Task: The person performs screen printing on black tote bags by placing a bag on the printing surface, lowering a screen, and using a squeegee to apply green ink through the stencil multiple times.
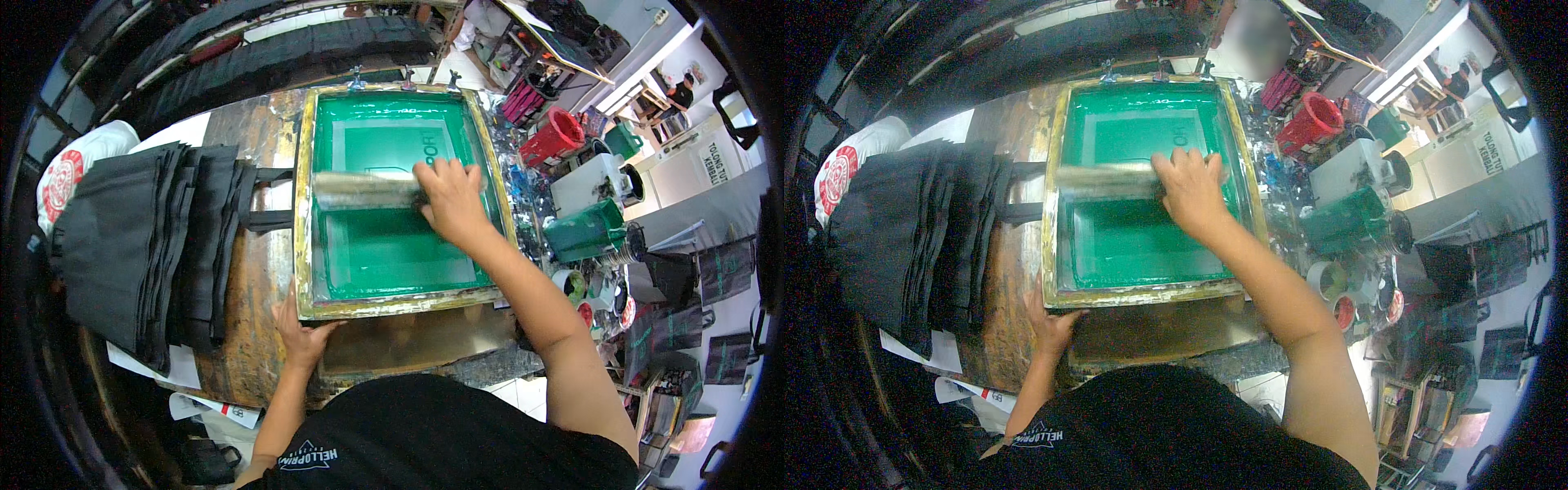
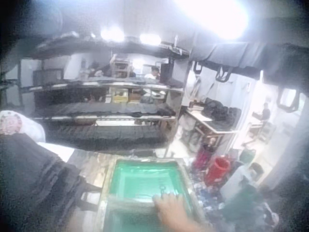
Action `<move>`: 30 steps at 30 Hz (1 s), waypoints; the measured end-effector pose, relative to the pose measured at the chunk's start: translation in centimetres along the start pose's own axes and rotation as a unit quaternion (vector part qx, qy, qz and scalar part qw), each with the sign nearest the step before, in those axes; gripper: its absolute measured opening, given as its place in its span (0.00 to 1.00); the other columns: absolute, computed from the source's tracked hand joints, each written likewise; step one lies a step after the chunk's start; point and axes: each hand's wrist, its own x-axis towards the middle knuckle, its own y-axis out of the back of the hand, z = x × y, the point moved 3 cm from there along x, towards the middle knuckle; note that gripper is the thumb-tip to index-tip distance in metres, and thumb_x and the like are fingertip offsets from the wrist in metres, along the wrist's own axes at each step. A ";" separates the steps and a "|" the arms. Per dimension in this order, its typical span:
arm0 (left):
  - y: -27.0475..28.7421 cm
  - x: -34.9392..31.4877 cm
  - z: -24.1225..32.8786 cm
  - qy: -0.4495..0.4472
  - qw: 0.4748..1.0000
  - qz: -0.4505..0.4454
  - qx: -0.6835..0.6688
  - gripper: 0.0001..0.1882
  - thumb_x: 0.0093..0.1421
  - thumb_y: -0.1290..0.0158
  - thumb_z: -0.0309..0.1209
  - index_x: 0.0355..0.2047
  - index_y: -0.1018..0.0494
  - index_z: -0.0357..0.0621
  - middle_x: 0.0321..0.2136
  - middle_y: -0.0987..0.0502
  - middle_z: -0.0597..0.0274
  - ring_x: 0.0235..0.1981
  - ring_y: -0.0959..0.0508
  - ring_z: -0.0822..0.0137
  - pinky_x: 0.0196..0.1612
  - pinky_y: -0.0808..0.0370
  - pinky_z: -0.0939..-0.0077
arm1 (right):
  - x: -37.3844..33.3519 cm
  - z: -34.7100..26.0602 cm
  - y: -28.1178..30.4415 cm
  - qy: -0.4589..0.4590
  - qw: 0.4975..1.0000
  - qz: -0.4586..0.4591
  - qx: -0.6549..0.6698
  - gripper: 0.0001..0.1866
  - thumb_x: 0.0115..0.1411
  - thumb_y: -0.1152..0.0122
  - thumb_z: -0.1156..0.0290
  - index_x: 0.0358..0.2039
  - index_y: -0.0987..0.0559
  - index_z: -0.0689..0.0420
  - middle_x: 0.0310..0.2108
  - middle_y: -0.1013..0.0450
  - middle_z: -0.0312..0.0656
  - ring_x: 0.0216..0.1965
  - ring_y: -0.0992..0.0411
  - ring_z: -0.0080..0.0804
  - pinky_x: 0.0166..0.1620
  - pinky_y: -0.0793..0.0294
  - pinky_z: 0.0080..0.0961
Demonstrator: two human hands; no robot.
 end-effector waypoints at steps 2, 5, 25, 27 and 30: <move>0.2 0.2 0.3 0.001 1.000 -0.004 0.003 0.64 0.34 0.20 0.49 0.69 0.36 0.32 0.50 0.19 0.47 0.44 0.27 0.48 0.53 0.33 0.56 | 2.3 1.5 -1.8 -0.001 1.000 0.002 -0.027 0.35 0.44 0.22 0.69 0.53 0.28 0.48 0.42 0.28 0.41 0.49 0.30 0.43 0.49 0.37 0.47; 0.2 -0.2 0.4 0.001 1.000 0.002 -0.001 0.64 0.34 0.20 0.49 0.69 0.35 0.30 0.50 0.20 0.47 0.44 0.27 0.47 0.52 0.32 0.55 | 5.8 3.1 -3.9 0.002 0.999 0.026 -0.037 0.35 0.45 0.21 0.68 0.54 0.28 0.48 0.43 0.27 0.41 0.48 0.29 0.43 0.48 0.37 0.47; 1.1 0.2 1.1 0.012 0.984 0.006 0.180 0.57 0.32 0.25 0.66 0.62 0.22 0.51 0.38 0.34 0.58 0.44 0.33 0.53 0.54 0.41 0.52 | 20.8 13.0 -7.9 0.005 0.994 -0.105 0.002 0.40 0.51 0.21 0.59 0.63 0.30 0.44 0.57 0.26 0.45 0.62 0.28 0.49 0.56 0.31 0.62; 1.1 0.0 1.1 0.023 0.977 -0.018 0.210 0.57 0.31 0.25 0.66 0.62 0.22 0.53 0.39 0.33 0.57 0.45 0.33 0.52 0.56 0.41 0.51 | 19.4 12.5 -7.8 0.005 0.998 -0.058 -0.002 0.39 0.51 0.21 0.61 0.62 0.30 0.44 0.55 0.25 0.44 0.60 0.28 0.48 0.56 0.32 0.62; 2.2 1.3 1.5 -0.013 0.970 -0.058 0.234 0.58 0.33 0.28 0.70 0.63 0.23 0.52 0.40 0.33 0.55 0.47 0.33 0.52 0.57 0.41 0.49 | 18.2 11.7 -8.0 0.010 1.000 0.011 -0.026 0.38 0.50 0.23 0.64 0.61 0.29 0.43 0.52 0.25 0.42 0.57 0.27 0.46 0.54 0.33 0.59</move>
